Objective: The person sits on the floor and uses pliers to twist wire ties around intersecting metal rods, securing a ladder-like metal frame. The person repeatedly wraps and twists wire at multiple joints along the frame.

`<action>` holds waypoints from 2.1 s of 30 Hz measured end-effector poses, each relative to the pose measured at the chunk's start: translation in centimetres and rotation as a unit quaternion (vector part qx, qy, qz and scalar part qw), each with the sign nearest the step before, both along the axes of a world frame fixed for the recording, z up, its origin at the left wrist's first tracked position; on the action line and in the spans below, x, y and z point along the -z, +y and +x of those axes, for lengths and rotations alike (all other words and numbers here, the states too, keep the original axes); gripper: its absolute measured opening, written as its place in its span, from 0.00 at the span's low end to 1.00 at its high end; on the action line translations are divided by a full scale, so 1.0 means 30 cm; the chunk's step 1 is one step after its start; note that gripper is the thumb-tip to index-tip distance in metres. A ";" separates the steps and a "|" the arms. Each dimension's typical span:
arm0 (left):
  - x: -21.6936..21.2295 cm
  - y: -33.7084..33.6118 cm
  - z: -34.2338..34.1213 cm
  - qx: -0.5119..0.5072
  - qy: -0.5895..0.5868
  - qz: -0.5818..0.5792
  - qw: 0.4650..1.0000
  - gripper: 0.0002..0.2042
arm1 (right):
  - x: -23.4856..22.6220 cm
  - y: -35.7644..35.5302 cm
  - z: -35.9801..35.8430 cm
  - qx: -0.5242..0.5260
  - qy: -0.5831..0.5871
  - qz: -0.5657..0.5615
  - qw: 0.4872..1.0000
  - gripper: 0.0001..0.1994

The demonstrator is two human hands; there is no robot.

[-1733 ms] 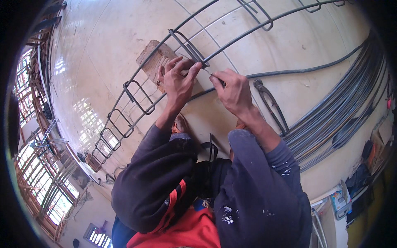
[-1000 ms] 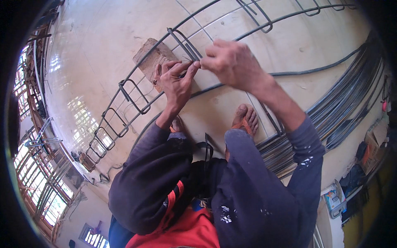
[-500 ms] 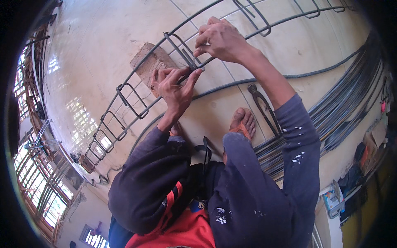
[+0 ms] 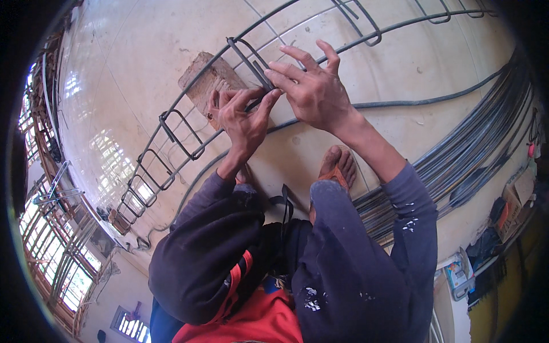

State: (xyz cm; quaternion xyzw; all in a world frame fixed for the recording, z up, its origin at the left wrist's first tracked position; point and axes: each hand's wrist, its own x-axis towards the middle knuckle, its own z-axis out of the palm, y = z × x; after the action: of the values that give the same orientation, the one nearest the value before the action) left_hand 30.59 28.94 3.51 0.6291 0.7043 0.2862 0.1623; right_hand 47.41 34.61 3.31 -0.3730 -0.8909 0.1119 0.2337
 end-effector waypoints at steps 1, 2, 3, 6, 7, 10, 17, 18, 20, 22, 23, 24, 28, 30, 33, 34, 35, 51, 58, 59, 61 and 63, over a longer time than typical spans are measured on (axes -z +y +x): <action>-0.004 0.001 0.000 0.002 -0.002 -0.004 1.000 0.13 | -0.006 0.002 0.000 0.001 0.002 -0.027 1.000 0.16; -0.009 0.005 -0.001 0.004 -0.004 -0.008 1.000 0.13 | -0.008 0.002 -0.001 0.002 0.003 -0.055 0.999 0.16; -0.010 0.005 -0.002 0.006 -0.007 -0.012 1.000 0.13 | 0.006 -0.006 -0.005 0.000 0.006 -0.068 0.998 0.16; 0.000 0.002 0.000 -0.003 -0.006 0.002 1.000 0.13 | 0.036 -0.021 -0.014 0.004 0.021 -0.097 0.995 0.18; 0.004 0.001 -0.003 -0.003 -0.009 -0.003 1.000 0.13 | 0.028 -0.023 -0.018 0.012 0.032 -0.103 0.994 0.18; 0.007 0.002 -0.005 0.002 -0.016 -0.012 1.000 0.13 | 0.049 -0.082 -0.005 0.098 0.144 -0.052 0.983 0.16; -0.004 0.003 -0.001 0.005 0.001 -0.002 1.000 0.13 | 0.178 -0.143 0.029 0.124 0.152 -0.099 0.976 0.19; -0.001 0.003 -0.004 0.007 -0.001 -0.003 1.000 0.13 | 0.182 -0.117 0.026 0.087 0.133 -0.093 0.983 0.20; -0.009 0.006 -0.004 0.002 0.002 0.001 1.000 0.13 | 0.172 -0.067 0.007 0.012 0.149 -0.076 0.986 0.15; 0.006 0.002 -0.004 0.006 -0.004 0.010 1.000 0.13 | 0.167 -0.083 0.027 0.045 0.167 -0.150 0.973 0.12; 0.011 0.002 -0.006 0.007 -0.005 0.015 1.000 0.13 | 0.160 -0.092 0.028 0.060 0.177 -0.186 0.965 0.11; 0.010 0.005 -0.009 0.007 -0.001 0.019 1.000 0.13 | 0.144 -0.109 0.024 0.089 0.170 -0.144 0.971 0.08; 0.018 0.003 0.001 0.006 -0.023 0.029 0.999 0.13 | 0.044 -0.183 -0.052 0.196 0.283 -0.258 0.903 0.08; 0.017 -0.002 0.001 -0.001 -0.033 0.019 0.999 0.13 | 0.025 -0.176 -0.049 0.183 0.249 -0.264 0.914 0.08; 0.014 0.003 -0.001 0.000 -0.038 0.015 0.999 0.13 | 0.015 -0.162 -0.042 0.172 0.223 -0.255 0.925 0.08; 0.012 0.003 -0.002 -0.003 -0.030 0.016 0.999 0.13 | 0.015 -0.159 -0.041 0.174 0.228 -0.248 0.925 0.09; 0.011 0.003 0.003 -0.006 -0.023 0.018 1.000 0.13 | 0.013 -0.156 -0.044 0.176 0.234 -0.241 0.926 0.09; 0.055 -0.016 0.014 -0.013 -0.049 0.195 0.979 0.06 | -0.116 -0.164 -0.060 0.217 0.117 -0.339 0.908 0.09; 0.021 -0.012 0.033 -0.067 -0.079 0.115 0.988 0.16 | -0.112 -0.149 -0.050 0.257 0.197 -0.464 0.824 0.10; 0.014 -0.012 0.035 -0.077 -0.068 0.106 0.989 0.15 | -0.110 -0.153 -0.049 0.259 0.201 -0.461 0.825 0.10; 0.037 -0.013 0.033 -0.039 -0.063 0.128 0.989 0.14 | -0.085 -0.155 -0.043 0.256 0.200 -0.434 0.840 0.11; 0.065 -0.018 0.029 -0.019 -0.055 0.154 0.986 0.13 | -0.088 -0.156 -0.046 0.260 0.206 -0.446 0.831 0.11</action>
State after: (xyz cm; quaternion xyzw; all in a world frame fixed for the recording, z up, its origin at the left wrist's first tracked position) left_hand 31.45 28.39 1.56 0.6163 0.6535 0.4285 0.0970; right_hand 46.03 29.92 5.96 -0.6225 -0.5458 0.5064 0.2410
